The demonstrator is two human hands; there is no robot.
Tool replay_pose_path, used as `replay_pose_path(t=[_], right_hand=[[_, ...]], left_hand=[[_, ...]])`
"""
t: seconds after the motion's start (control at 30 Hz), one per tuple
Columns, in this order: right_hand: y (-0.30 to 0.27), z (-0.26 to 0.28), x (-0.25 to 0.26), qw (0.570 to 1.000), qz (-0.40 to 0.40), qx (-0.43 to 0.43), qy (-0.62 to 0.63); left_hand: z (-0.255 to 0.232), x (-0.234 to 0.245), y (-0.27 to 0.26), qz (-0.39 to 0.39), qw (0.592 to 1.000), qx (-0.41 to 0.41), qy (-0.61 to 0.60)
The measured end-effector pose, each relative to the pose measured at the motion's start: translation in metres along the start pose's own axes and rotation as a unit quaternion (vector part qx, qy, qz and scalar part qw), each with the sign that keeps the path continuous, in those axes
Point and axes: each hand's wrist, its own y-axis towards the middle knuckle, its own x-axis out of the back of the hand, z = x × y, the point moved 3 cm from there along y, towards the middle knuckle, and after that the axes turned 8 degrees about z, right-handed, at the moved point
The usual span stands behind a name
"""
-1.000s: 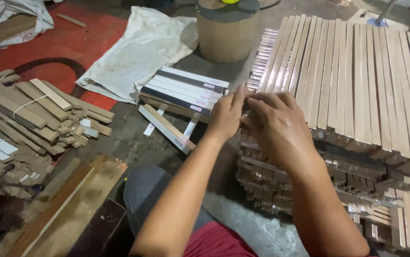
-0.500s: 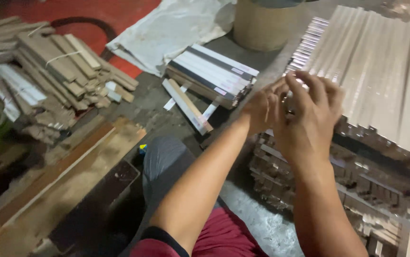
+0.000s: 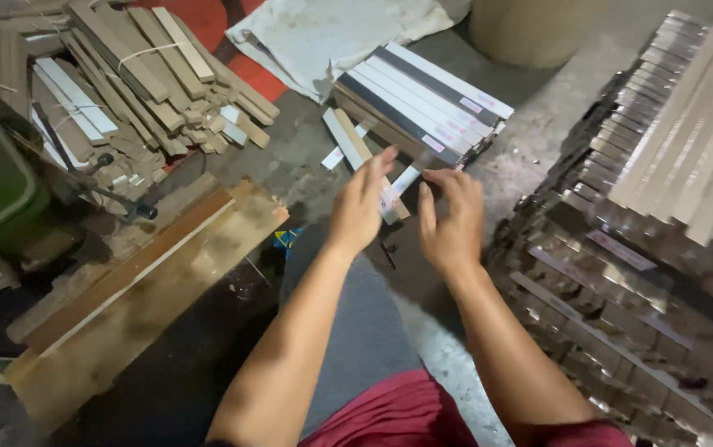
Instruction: Positioning and punching holes in white strips using an industrial machine
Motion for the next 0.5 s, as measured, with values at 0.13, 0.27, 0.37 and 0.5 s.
replay_pose_path(t=[0.13,0.27,0.37,0.5], right_hand=[[-0.063,-0.152,-0.134,0.994,0.019,-0.109,-0.016],[-0.09,-0.205,-0.209,0.926,0.233,-0.284,-0.089],[-0.089,-0.196,-0.229,0.887,0.325,-0.287,-0.158],[-0.078,-0.185,-0.244,0.868,0.379,-0.264,-0.186]], left_hand=[[0.034,0.023,-0.019,-0.05,0.996,0.065,-0.046],[0.086,0.018,-0.002,-0.066,0.987,0.126,-0.078],[0.107,0.007,0.015,-0.049,0.983,0.153,-0.089],[0.144,0.001,0.03,-0.063,0.976,0.18,-0.107]])
